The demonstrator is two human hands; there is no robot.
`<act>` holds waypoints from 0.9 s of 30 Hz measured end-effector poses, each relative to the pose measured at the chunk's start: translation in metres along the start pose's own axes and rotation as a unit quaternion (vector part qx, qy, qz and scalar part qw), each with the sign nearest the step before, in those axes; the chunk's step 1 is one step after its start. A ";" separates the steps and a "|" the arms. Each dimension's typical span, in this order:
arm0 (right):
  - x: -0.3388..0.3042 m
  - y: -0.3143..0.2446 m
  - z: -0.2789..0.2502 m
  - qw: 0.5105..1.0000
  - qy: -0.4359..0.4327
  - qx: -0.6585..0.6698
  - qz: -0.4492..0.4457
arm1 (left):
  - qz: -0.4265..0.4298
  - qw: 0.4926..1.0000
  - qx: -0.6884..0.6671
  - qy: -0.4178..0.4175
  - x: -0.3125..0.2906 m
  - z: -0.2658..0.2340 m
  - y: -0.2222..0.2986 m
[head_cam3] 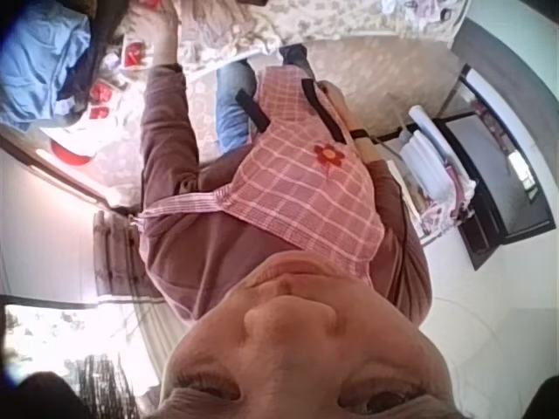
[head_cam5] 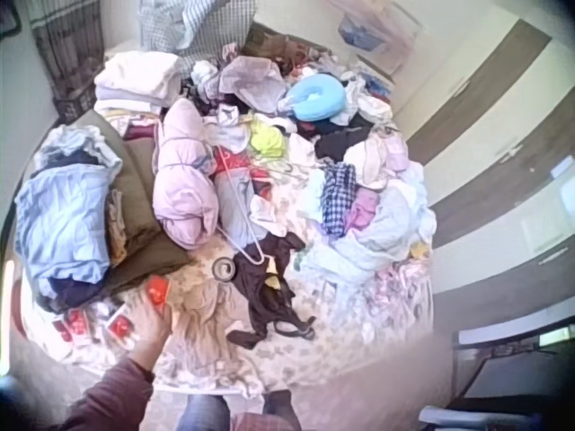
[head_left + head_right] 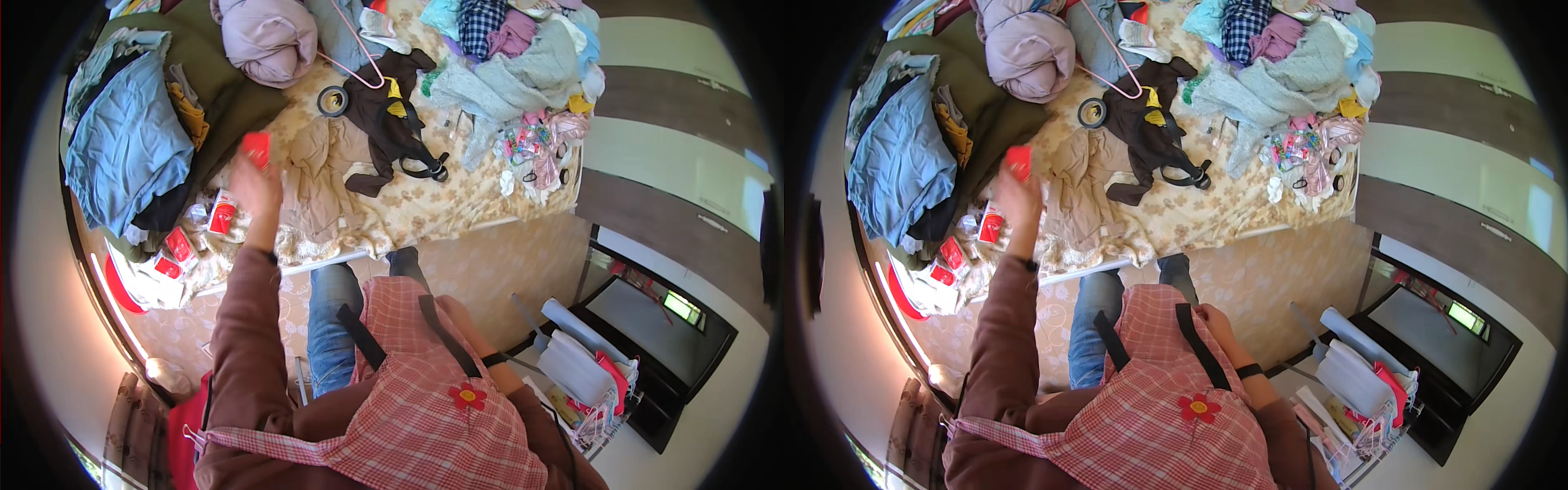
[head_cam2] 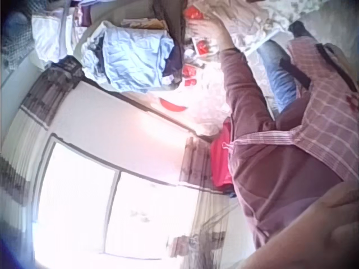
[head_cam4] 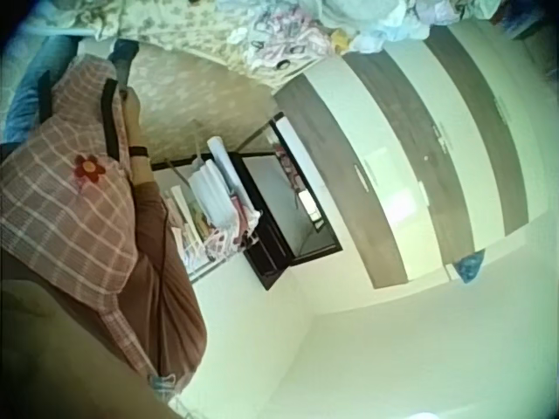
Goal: Folding various items of clothing including shirts, trousers, and socks and stacking them on a bed.
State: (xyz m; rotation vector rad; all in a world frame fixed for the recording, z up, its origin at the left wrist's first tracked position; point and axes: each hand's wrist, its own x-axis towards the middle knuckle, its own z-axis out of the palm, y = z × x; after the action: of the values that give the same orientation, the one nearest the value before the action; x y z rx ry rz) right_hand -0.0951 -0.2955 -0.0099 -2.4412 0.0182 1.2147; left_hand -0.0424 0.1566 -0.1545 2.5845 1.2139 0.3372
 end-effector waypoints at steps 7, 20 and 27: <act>0.070 -0.019 -0.011 0.997 0.065 -0.010 -0.031 | 0.059 0.984 0.168 0.016 -0.055 -0.067 -0.047; 0.277 -0.138 -0.073 0.939 0.199 -0.240 -0.145 | -0.192 0.881 -0.307 -0.303 -0.178 -0.070 0.100; 0.185 -0.148 -0.089 0.966 -0.011 0.024 -0.256 | -0.273 0.743 -0.511 -0.335 -0.175 -0.078 0.142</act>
State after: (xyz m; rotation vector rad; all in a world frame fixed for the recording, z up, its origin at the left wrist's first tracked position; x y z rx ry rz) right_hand 0.1150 -0.1612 -0.0514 -2.1922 -0.5482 0.9880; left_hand -0.0744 -0.0558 -0.0510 1.1435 0.9931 -0.0766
